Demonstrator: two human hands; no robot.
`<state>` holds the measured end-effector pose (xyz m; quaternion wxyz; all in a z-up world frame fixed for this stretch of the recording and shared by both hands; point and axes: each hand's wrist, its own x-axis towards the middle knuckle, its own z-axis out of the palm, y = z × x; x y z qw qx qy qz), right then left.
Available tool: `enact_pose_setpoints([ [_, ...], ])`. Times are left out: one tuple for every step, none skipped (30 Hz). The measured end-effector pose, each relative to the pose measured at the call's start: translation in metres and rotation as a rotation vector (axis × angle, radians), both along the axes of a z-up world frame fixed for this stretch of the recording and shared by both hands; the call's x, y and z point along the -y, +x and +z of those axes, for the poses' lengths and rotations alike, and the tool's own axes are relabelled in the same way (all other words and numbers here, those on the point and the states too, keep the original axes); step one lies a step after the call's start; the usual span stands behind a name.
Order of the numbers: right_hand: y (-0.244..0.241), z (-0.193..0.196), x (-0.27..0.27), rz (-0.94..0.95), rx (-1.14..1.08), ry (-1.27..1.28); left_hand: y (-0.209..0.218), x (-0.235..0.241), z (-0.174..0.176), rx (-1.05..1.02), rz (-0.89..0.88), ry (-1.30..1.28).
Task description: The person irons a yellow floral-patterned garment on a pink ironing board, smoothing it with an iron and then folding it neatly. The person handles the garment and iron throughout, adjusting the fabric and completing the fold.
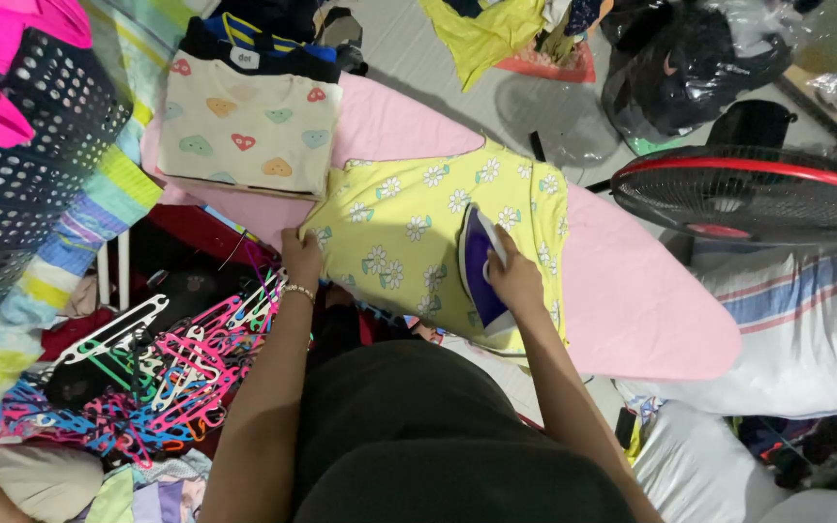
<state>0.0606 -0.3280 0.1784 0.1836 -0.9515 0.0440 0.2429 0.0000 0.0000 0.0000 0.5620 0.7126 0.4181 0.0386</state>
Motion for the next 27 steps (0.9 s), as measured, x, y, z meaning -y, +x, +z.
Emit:
enact_pose_setpoints([
  [-0.007, 0.007, -0.001, 0.004, 0.004, -0.001, -0.001, 0.001, 0.008, 0.004, 0.004, -0.001],
  [-0.014, 0.015, -0.001, -0.014, -0.025, 0.003, -0.001, 0.002, 0.015, 0.014, 0.014, -0.046],
  [-0.021, 0.021, -0.003, -0.033, -0.055, 0.009, -0.002, 0.001, 0.023, 0.023, 0.022, -0.090],
  [-0.021, 0.021, -0.002, -0.030, -0.051, 0.009, -0.001, 0.000, 0.020, 0.026, 0.025, -0.090],
  [-0.022, 0.021, -0.002, -0.027, -0.056, 0.006, -0.002, 0.000, 0.016, 0.012, 0.014, -0.104],
  [-0.023, 0.020, -0.001, -0.024, -0.061, 0.003, -0.002, -0.001, 0.013, -0.002, 0.004, -0.118],
  [-0.019, 0.019, -0.001, -0.022, -0.059, 0.004, -0.001, -0.001, 0.015, 0.001, 0.005, -0.117],
  [-0.016, 0.018, -0.001, -0.018, -0.052, -0.001, 0.000, -0.001, 0.017, -0.024, -0.010, -0.115],
  [-0.014, 0.017, -0.001, -0.012, -0.048, -0.007, -0.001, -0.002, 0.019, -0.051, -0.023, -0.113],
  [-0.007, 0.016, -0.004, -0.009, -0.048, -0.007, -0.001, -0.001, 0.026, -0.050, -0.020, -0.113],
  [-0.002, 0.014, -0.007, -0.004, -0.037, -0.014, -0.001, 0.000, 0.033, -0.054, -0.042, -0.122],
  [0.004, 0.013, -0.009, 0.001, -0.026, -0.021, -0.002, 0.001, 0.039, -0.057, -0.064, -0.131],
  [0.012, 0.007, -0.011, 0.001, -0.027, -0.020, 0.000, -0.003, 0.025, -0.059, -0.064, -0.130],
  [0.020, 0.002, -0.012, 0.018, 0.003, -0.019, 0.001, -0.007, 0.011, -0.049, -0.065, -0.165],
  [0.028, -0.004, -0.013, 0.032, 0.033, -0.020, 0.003, -0.011, -0.003, -0.040, -0.070, -0.200],
  [0.034, -0.006, -0.016, 0.028, 0.032, -0.019, 0.004, -0.009, 0.012, -0.041, -0.073, -0.199],
  [0.040, -0.008, -0.018, 0.044, 0.055, -0.005, 0.005, -0.007, 0.027, -0.045, -0.053, -0.233],
  [0.047, -0.010, -0.020, 0.059, 0.078, 0.009, 0.005, -0.005, 0.042, -0.049, -0.034, -0.268],
  [0.051, -0.012, -0.020, 0.061, 0.078, 0.008, 0.006, -0.003, 0.047, -0.048, -0.032, -0.269],
  [0.055, -0.013, -0.020, 0.107, 0.078, 0.005, 0.006, -0.003, 0.053, -0.038, -0.007, -0.300],
  [0.059, -0.014, -0.021, 0.157, 0.077, 0.002, 0.006, -0.002, 0.058, -0.027, 0.021, -0.330],
  [0.059, -0.014, -0.020, 0.161, 0.077, 0.001, 0.006, -0.001, 0.067, -0.026, 0.025, -0.331],
  [0.059, -0.015, -0.019, 0.255, 0.067, -0.011, 0.007, 0.001, 0.075, -0.040, 0.029, -0.319],
  [0.060, -0.015, -0.017, 0.348, 0.057, -0.023, 0.007, 0.003, 0.084, -0.053, 0.033, -0.308],
  [0.057, -0.015, -0.018, 0.350, 0.059, -0.026, 0.007, 0.003, 0.084, -0.050, 0.035, -0.311],
  [0.055, -0.014, -0.018, 0.367, 0.068, -0.057, 0.007, 0.004, 0.085, -0.057, 0.039, -0.313],
  [0.055, -0.014, -0.018, 0.384, 0.081, -0.088, 0.008, 0.004, 0.086, -0.060, 0.043, -0.314],
])
